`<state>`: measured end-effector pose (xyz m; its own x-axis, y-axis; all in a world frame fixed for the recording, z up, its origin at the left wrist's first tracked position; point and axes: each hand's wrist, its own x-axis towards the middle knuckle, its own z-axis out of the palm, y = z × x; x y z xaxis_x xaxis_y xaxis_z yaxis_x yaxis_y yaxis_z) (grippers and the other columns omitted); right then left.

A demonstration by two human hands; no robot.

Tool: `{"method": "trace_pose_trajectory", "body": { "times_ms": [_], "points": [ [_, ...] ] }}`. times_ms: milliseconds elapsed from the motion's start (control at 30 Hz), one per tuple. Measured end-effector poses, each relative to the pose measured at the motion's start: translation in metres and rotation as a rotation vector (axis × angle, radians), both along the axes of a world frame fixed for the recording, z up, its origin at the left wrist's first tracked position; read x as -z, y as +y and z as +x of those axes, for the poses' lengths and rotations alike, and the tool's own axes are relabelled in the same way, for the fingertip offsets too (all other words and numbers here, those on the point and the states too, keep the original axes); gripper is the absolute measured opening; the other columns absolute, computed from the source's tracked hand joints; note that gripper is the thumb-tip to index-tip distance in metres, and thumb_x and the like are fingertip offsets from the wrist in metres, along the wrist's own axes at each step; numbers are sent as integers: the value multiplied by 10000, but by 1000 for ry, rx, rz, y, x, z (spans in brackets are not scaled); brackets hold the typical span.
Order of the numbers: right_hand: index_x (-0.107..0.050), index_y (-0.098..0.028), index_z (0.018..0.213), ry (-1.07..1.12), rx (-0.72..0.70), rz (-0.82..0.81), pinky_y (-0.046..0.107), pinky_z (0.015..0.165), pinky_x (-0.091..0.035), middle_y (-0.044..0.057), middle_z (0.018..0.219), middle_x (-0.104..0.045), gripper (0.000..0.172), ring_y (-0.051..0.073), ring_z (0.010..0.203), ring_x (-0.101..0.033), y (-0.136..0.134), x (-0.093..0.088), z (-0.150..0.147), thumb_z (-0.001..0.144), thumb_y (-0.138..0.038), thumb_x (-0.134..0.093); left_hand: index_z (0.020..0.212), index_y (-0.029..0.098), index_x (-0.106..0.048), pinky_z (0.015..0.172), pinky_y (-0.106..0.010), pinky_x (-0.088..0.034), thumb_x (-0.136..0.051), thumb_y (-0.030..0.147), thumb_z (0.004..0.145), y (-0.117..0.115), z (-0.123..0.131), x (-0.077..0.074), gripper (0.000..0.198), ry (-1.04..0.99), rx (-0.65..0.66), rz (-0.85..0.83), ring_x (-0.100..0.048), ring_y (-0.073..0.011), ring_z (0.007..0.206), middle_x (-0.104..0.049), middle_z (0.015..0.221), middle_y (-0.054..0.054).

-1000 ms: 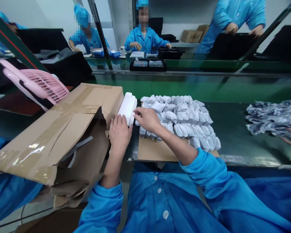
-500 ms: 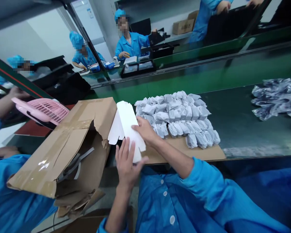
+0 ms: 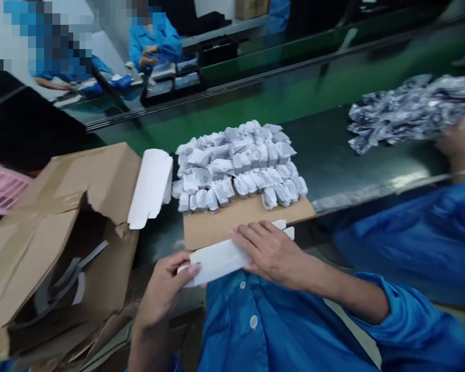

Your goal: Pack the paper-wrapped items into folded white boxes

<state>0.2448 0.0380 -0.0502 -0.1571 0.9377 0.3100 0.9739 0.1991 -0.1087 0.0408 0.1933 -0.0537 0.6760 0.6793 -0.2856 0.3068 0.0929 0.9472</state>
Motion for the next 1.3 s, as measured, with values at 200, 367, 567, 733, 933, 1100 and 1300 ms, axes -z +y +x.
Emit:
{"method": "trace_pose_trajectory", "body": {
  "times_ms": [200,367,567,733,933,1100,1300],
  "points": [
    [-457,-24,1419,27,-90,32,413,902,-465,184,1302,-635,581,280,1080,-604,-27,2,10,957,-365,-549,1002,179,-761,553,-293,-599,-772,463,721,1,-2,3,400,105,226,-53,-689,-201,663,-740,789,-62],
    [-489,-6,1383,-2,-42,67,419,863,-500,203,1268,-656,526,286,1085,-629,-15,-2,17,968,-329,-512,872,193,-795,469,-241,-556,-757,394,689,3,23,-2,274,96,135,150,-653,-169,556,-727,684,-35],
    [-633,-65,1171,-129,85,246,394,852,-546,157,1104,-742,336,258,992,-698,2,-5,18,942,-88,-389,716,202,-780,486,-205,-535,-716,231,675,29,34,-17,81,48,43,373,-681,-165,607,-759,733,-36],
    [-563,-62,1250,-8,396,435,400,862,-571,182,1113,-739,360,279,1030,-710,16,-4,30,906,-112,-467,1241,269,-658,596,-294,-618,-674,443,872,8,48,-11,408,-493,-276,383,-725,-180,681,-769,925,-33],
    [-541,-51,1286,-85,438,529,434,861,-569,219,1124,-720,370,320,1061,-691,36,18,-12,928,-133,-489,1589,229,18,986,-446,-565,-562,662,874,-39,102,9,1017,-390,-266,336,-617,-309,1254,-503,1464,-222],
    [-509,-106,1372,357,231,297,349,958,-569,166,1230,-689,498,233,1148,-660,33,-7,-4,991,-427,-528,1517,223,-319,1103,-443,-465,-728,504,798,-1,107,9,873,-183,-285,544,-528,-322,1341,-471,1495,-164],
    [-662,-133,1214,540,61,357,288,796,-571,98,1003,-714,342,172,900,-684,65,-20,34,985,-365,-560,1391,236,-465,978,-338,-532,-769,419,748,7,95,10,735,-182,-121,784,-615,-253,1198,-575,1335,-99]
  ]
}}
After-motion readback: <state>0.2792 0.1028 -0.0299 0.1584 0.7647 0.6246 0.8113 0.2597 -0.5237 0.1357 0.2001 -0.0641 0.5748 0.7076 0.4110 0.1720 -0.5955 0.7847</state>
